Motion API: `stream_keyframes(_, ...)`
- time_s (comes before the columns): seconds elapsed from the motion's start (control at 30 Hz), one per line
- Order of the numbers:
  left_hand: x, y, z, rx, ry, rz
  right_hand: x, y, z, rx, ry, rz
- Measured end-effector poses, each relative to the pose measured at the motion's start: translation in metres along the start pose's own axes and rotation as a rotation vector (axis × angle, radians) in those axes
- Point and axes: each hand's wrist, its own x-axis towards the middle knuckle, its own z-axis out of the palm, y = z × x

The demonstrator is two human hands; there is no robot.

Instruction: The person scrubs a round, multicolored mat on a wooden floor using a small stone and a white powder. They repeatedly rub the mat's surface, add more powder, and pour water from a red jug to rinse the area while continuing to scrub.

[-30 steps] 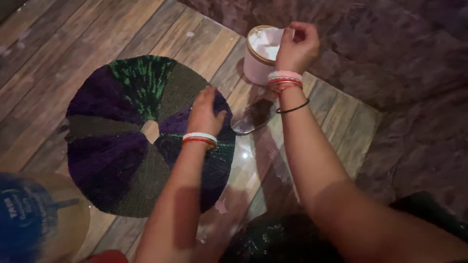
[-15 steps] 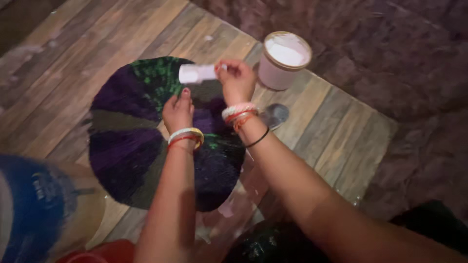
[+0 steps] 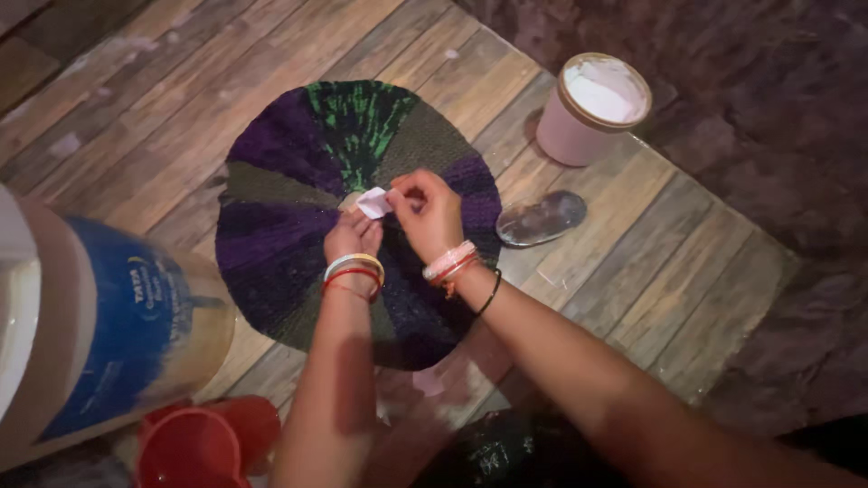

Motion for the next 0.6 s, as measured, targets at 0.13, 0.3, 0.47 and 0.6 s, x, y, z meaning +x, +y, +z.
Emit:
stream_keyframes(0.13, 0.012, -0.007, -0.011, -0.177, -0.036, -0.031, -0.007, -0.024, -0.002, -0.026, -0.176, -0.091)
stream_keyframes(0.3, 0.005, 0.007, -0.016, -0.203, -0.034, -0.121, -0.018, -0.040, -0.007, -0.254, -0.262, -0.352)
stream_keyframes(0.47, -0.004, 0.018, -0.016, -0.178, -0.186, -0.150, -0.024, -0.040, -0.011, -0.383, -0.407, -0.552)
stream_keyframes(0.6, -0.020, 0.032, -0.005, -0.168, -0.201, -0.194, -0.030, -0.039, -0.017, -0.450, -0.475, -0.680)
